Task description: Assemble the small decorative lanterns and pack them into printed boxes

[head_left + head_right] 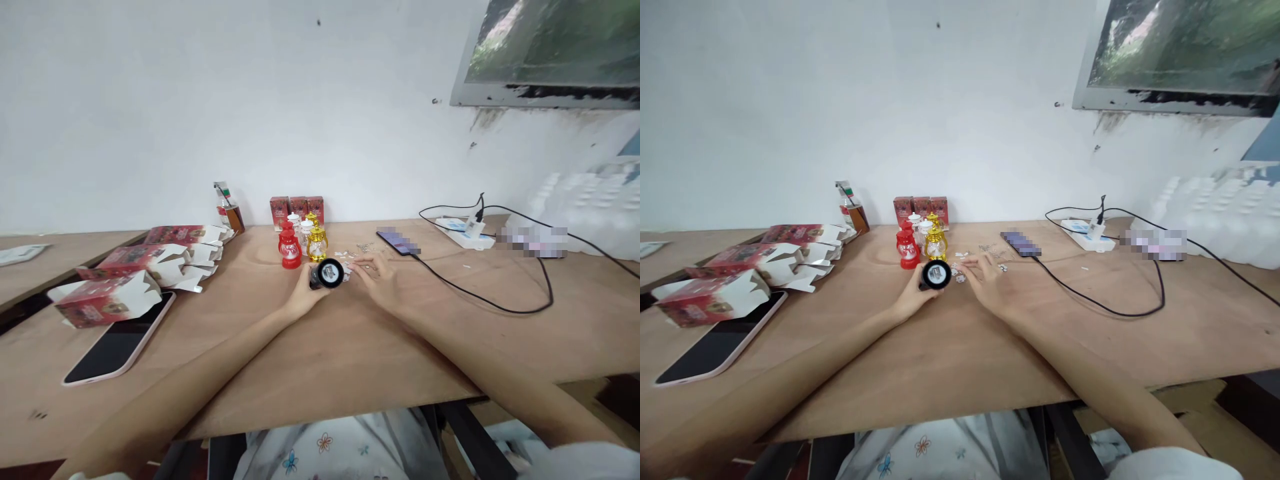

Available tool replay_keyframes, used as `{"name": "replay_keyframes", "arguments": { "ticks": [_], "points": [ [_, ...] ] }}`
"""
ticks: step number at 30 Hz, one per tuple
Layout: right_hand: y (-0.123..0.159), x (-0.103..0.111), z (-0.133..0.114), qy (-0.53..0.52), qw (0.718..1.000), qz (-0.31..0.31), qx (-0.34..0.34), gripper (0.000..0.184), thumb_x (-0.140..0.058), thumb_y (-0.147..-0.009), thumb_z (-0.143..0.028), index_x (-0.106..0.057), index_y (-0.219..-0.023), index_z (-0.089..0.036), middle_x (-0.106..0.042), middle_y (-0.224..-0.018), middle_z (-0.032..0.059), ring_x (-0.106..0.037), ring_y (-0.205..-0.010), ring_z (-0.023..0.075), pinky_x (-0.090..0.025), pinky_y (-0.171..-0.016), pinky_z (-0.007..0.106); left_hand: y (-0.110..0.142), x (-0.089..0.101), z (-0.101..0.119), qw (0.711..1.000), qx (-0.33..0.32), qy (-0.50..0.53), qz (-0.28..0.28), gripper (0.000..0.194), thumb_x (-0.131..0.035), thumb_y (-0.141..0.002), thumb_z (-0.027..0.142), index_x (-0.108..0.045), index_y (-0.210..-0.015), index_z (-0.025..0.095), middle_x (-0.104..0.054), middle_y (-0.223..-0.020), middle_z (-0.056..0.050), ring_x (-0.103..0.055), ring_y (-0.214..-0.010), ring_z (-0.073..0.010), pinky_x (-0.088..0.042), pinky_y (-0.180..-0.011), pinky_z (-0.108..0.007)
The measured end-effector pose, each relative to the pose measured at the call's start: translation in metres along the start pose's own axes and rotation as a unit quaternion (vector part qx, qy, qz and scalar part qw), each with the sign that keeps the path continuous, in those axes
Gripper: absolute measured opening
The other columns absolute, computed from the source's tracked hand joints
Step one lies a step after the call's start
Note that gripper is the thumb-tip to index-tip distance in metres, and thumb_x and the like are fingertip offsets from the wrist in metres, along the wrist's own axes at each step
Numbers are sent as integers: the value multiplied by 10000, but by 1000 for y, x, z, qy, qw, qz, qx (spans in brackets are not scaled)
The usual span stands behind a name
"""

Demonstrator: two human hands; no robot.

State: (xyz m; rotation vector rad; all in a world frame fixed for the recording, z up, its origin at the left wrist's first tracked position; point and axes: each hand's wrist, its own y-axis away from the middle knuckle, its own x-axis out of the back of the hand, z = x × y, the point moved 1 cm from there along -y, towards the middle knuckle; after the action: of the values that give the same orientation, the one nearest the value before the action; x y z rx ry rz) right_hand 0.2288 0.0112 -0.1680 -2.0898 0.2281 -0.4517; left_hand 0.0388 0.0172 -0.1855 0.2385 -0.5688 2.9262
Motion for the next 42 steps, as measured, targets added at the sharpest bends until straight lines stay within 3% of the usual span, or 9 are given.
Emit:
{"name": "replay_keyframes", "arguments": {
  "ticks": [4,7,11,14,26,30,36,42],
  "points": [
    [1,6,-15,9,999,21,37,112,-638,-831,-276,-607,-928,-231,-691,-840,13,-688,-785,167,-574,-719,305,1,1,1,996,-55,-47,-56,507,-776,-609,241,-448,-992,186,-530,-1088,-59,-509,-1090,-241,-391,-952,-383],
    [1,7,-25,27,985,27,166,154,-638,-826,-174,-600,-959,-241,-721,-816,11,-698,-741,160,-578,-659,290,2,1,1,995,-59,-40,-65,514,-782,-618,254,-436,-993,192,-522,-1107,-65,-501,-1109,-247,-384,-959,-386],
    [0,6,-39,63,919,-40,387,204,-607,-822,-70,-602,-976,-204,-742,-887,62,-702,-755,154,-590,-668,284,2,1,1,995,-60,-26,-74,535,-786,-617,278,-427,-1005,195,-518,-1125,-73,-501,-1098,-248,-385,-951,-386],
    [0,4,-44,102,882,-65,455,159,-611,-816,-61,-610,-946,-153,-741,-876,104,-704,-768,170,-600,-688,291,1,0,0,995,-63,-30,-67,533,-778,-620,293,-423,-1003,184,-512,-1145,-91,-493,-1095,-255,-383,-952,-399],
    [5,2,-34,133,887,-64,437,311,-547,-839,-27,-546,-1136,-117,-730,-950,124,-678,-983,186,-594,-855,293,0,1,-2,997,-53,-11,-59,497,-732,-631,198,-418,-1016,190,-521,-1010,-26,-526,-976,-202,-420,-887,-348],
    [5,1,-35,146,896,-45,417,297,-564,-832,-29,-567,-1108,-139,-735,-944,101,-694,-935,172,-594,-843,264,0,1,-3,998,-44,1,-53,493,-735,-627,200,-424,-1010,192,-519,-1000,-16,-531,-952,-189,-436,-856,-330],
    [4,1,-37,181,890,-38,418,271,-578,-817,-26,-604,-1067,-127,-731,-978,100,-670,-1013,205,-578,-886,297,1,1,-1,997,-54,-12,-60,487,-732,-637,218,-440,-1026,188,-521,-1025,-29,-523,-962,-195,-418,-868,-336],
    [5,1,-40,186,887,-27,422,210,-563,-806,-10,-628,-969,-125,-738,-935,97,-689,-950,200,-583,-851,300,1,1,-1,996,-61,-16,-66,493,-725,-637,245,-425,-1024,190,-510,-1025,-43,-497,-987,-211,-390,-898,-355]
  ]
}}
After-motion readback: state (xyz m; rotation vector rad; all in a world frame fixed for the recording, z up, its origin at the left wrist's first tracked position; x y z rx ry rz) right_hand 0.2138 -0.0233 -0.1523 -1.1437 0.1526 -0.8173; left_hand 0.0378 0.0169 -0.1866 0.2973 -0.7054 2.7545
